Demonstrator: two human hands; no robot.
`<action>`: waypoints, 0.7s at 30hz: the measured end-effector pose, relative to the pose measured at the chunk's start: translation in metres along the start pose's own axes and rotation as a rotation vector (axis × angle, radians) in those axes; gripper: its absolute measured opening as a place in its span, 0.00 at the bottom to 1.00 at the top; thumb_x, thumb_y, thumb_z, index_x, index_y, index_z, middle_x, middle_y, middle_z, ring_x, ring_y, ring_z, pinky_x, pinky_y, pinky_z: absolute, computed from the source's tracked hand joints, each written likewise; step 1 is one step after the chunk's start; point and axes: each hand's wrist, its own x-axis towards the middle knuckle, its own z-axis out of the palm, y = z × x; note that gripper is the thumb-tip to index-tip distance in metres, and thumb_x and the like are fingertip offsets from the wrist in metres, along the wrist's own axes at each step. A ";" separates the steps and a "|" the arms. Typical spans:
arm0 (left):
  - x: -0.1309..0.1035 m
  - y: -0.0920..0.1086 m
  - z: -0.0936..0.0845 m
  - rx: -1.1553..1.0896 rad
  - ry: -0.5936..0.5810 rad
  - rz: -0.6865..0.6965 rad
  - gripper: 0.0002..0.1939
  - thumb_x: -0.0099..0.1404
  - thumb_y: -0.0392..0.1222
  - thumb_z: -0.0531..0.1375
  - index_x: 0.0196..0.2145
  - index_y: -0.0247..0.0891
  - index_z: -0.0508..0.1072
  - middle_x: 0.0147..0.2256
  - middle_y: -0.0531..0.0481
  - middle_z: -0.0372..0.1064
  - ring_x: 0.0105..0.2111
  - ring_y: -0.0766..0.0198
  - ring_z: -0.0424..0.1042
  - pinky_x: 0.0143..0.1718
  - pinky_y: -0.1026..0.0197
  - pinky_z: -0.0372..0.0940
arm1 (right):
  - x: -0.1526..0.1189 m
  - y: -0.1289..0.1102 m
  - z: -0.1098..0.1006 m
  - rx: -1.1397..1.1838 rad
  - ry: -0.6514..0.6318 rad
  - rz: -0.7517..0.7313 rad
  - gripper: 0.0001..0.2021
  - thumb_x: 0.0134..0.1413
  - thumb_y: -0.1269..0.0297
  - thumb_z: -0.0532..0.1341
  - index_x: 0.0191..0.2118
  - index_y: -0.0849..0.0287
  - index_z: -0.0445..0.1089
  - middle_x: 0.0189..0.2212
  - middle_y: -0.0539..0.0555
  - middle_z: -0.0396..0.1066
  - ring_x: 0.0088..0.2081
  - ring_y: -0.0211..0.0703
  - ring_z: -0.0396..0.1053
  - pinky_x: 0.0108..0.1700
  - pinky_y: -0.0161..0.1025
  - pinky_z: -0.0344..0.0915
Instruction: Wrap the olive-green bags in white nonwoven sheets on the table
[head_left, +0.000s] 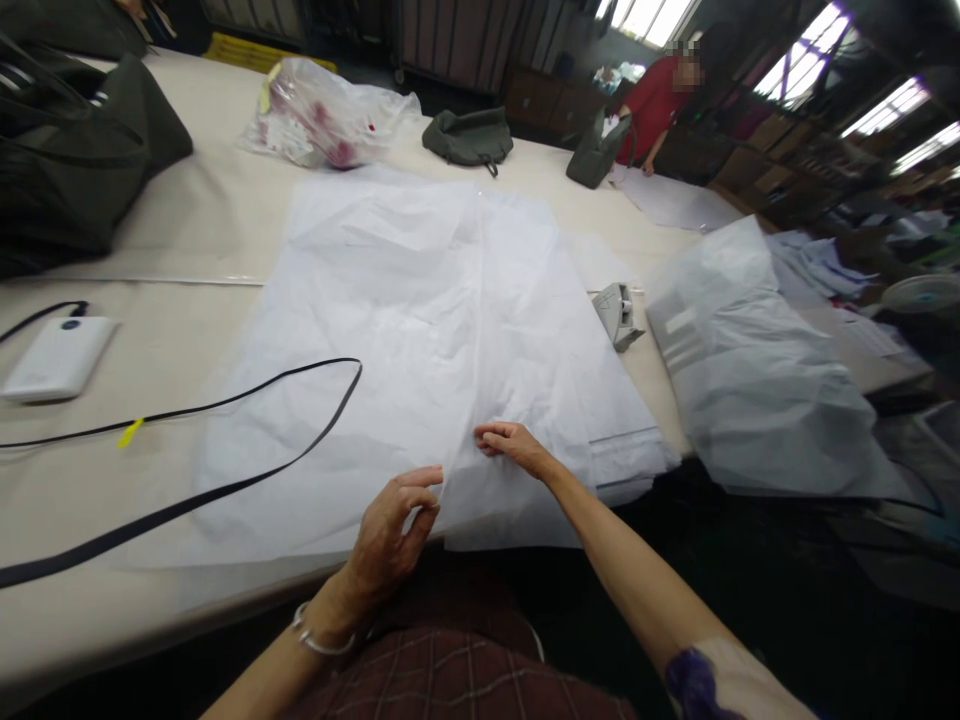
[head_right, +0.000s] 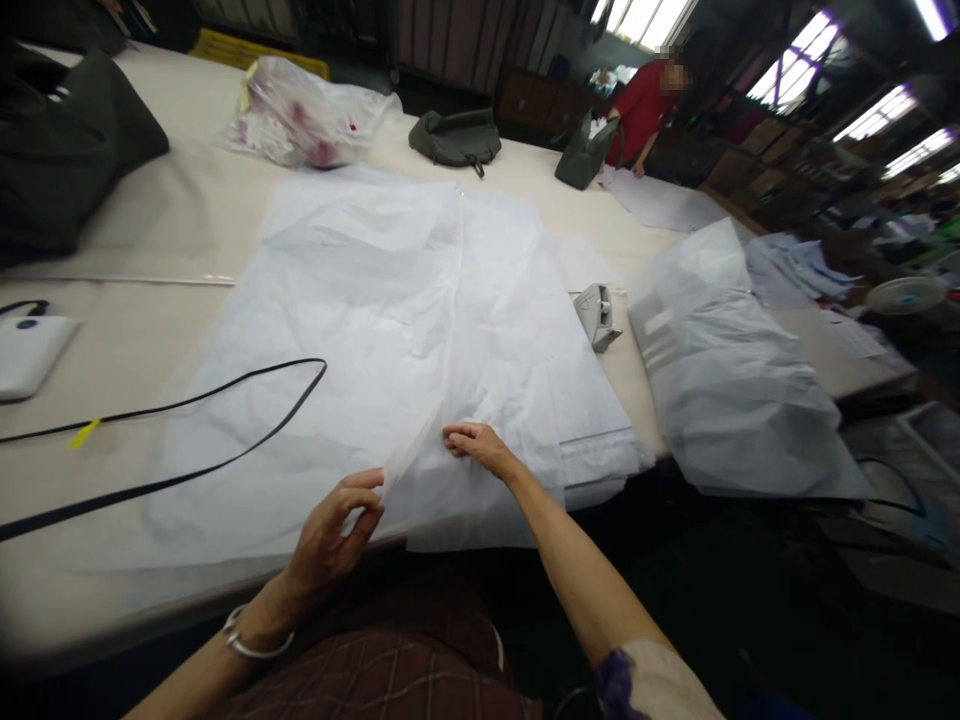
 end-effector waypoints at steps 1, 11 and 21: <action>-0.002 0.000 0.003 0.009 -0.043 0.057 0.07 0.67 0.30 0.54 0.39 0.40 0.65 0.46 0.43 0.72 0.49 0.62 0.71 0.50 0.59 0.68 | 0.002 0.001 0.000 0.016 -0.005 0.003 0.19 0.47 0.55 0.67 0.44 0.60 0.77 0.37 0.55 0.78 0.40 0.46 0.75 0.49 0.47 0.71; -0.054 -0.054 0.053 0.153 -0.598 0.296 0.10 0.71 0.34 0.50 0.39 0.36 0.70 0.50 0.45 0.72 0.53 0.59 0.69 0.57 0.52 0.63 | 0.011 0.005 -0.005 0.142 -0.018 0.033 0.17 0.58 0.54 0.62 0.47 0.59 0.74 0.45 0.59 0.75 0.39 0.43 0.74 0.41 0.40 0.73; -0.047 -0.048 0.044 0.051 -0.686 -0.005 0.10 0.70 0.44 0.54 0.46 0.38 0.68 0.49 0.44 0.71 0.52 0.58 0.68 0.56 0.53 0.63 | 0.004 -0.014 0.007 0.094 0.058 0.091 0.18 0.56 0.50 0.63 0.45 0.59 0.73 0.42 0.57 0.75 0.38 0.41 0.74 0.36 0.34 0.71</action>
